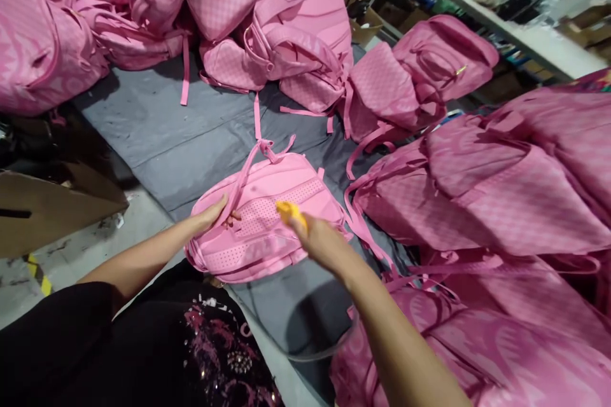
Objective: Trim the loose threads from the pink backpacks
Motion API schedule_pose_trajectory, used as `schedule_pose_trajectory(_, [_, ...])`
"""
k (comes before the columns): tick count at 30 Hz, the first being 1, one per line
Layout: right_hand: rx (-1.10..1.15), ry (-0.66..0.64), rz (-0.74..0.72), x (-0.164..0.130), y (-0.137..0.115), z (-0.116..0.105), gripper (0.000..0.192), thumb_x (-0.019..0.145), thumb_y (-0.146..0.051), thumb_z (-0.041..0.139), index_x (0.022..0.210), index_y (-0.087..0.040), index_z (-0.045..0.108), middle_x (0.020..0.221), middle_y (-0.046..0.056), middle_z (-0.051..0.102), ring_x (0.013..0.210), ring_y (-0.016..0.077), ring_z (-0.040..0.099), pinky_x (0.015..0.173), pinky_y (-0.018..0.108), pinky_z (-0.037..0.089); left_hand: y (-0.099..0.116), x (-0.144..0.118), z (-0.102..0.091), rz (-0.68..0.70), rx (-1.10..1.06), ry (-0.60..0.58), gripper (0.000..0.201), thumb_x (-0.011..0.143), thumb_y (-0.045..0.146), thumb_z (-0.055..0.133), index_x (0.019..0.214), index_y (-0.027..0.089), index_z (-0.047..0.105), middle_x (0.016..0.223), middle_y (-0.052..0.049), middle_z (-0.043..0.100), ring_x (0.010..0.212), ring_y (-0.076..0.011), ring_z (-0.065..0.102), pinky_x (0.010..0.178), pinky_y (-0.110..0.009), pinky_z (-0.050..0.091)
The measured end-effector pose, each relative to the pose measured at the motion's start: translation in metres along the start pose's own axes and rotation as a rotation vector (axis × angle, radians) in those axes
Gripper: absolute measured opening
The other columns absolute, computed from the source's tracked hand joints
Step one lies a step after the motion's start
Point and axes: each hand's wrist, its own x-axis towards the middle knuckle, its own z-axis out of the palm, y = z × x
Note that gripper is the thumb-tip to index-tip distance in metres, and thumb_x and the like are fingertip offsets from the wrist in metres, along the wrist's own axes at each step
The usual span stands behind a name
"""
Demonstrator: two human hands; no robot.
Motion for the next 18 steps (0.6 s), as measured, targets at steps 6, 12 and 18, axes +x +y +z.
schedule_pose_trajectory(6, [-0.255, 0.144, 0.223, -0.037, 0.025, -0.002, 0.061, 0.095, -0.064, 0.032, 0.111, -0.015, 0.066, 0.086, 0.015, 0.072, 0.077, 0.0267, 0.068, 0.067, 0.033, 0.046, -0.003, -0.009, 0.035, 0.234, 0.505, 0.295, 0.061, 0.093, 0.029, 0.053, 0.152, 0.028, 0.036, 0.141, -0.016, 0.045, 0.135, -0.0396, 0.038, 0.114, -0.059, 0.023])
schedule_pose_trajectory(12, [-0.158, -0.120, 0.183, -0.068, 0.061, 0.011, 0.057, 0.099, -0.055, 0.028, 0.118, -0.017, 0.065, 0.107, 0.014, 0.073, 0.095, 0.0262, 0.069, 0.076, 0.031, 0.048, 0.008, -0.028, 0.042, 0.435, 0.881, 0.442, 0.057, 0.094, 0.029, 0.052, 0.149, 0.022, 0.041, 0.158, -0.021, 0.023, 0.144, -0.0418, 0.022, 0.113, -0.060, 0.025])
schedule_pose_trajectory(18, [-0.275, 0.039, 0.371, -0.091, 0.087, 0.028, 0.056, 0.102, -0.050, 0.025, 0.125, -0.015, 0.061, 0.109, 0.017, 0.071, 0.101, 0.0308, 0.068, 0.077, 0.034, 0.046, -0.027, -0.071, 0.084, 0.531, 1.019, -0.017, 0.076, 0.078, 0.023, 0.072, 0.148, 0.020, 0.042, 0.160, -0.019, 0.024, 0.145, -0.0415, 0.025, 0.115, -0.060, 0.024])
